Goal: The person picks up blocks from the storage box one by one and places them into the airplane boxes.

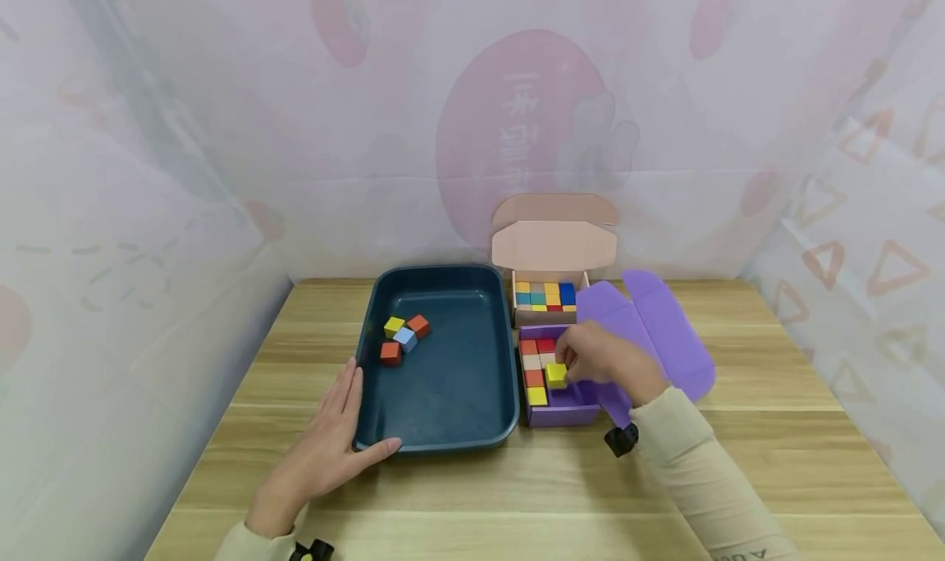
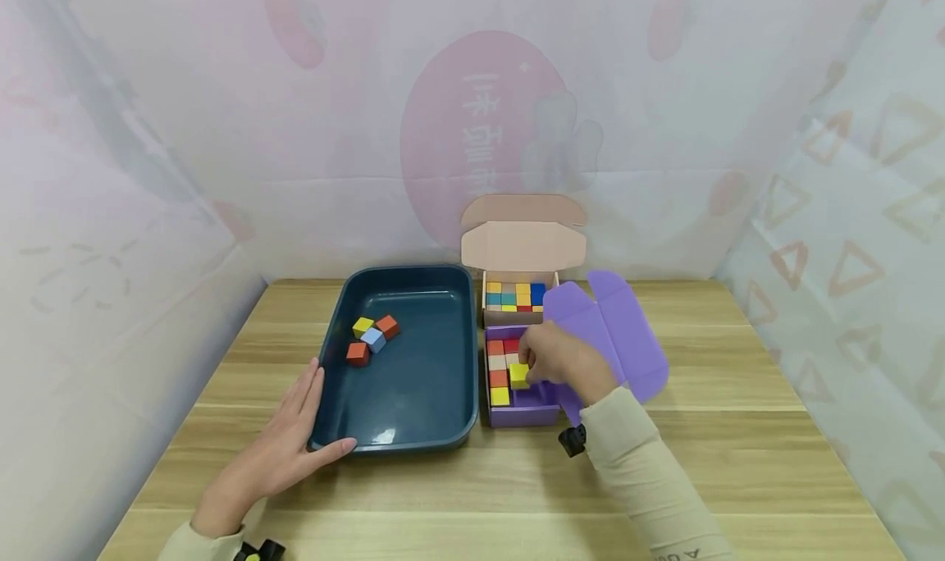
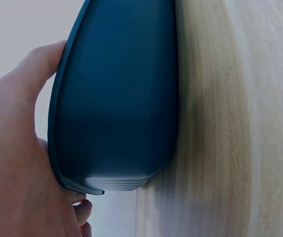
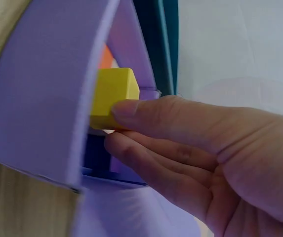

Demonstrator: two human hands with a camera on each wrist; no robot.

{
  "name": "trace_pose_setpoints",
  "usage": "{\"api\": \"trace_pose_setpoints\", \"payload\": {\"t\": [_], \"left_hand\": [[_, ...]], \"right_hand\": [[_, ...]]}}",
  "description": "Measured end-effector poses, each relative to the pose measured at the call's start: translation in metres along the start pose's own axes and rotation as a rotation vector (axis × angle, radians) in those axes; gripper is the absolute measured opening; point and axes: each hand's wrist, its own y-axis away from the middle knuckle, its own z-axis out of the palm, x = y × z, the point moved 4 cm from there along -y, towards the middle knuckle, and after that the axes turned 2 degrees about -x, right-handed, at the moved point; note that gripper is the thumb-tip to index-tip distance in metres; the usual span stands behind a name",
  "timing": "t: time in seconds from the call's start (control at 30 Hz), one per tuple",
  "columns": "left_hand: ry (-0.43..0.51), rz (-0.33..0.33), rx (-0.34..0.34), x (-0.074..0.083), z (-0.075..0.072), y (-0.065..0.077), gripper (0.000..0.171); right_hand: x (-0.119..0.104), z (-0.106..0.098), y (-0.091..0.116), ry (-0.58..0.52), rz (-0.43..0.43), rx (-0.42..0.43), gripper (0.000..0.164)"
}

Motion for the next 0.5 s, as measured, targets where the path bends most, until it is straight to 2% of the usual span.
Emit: {"api": "trace_pose_setpoints", "payload": {"t": [0.27,0.5], "left_hand": [[0.006,0.016,0.003,0.0,0.001,0.0,0.123],[0.005,0.007,-0.001,0.0,0.001,0.0,0.125]], "right_hand": [[0.003,0.015,-0.003,0.016,-0.018,0.059,0.019],[0.007,0.024,-0.005,0.02,-0.061,0.13,0.014]]}}
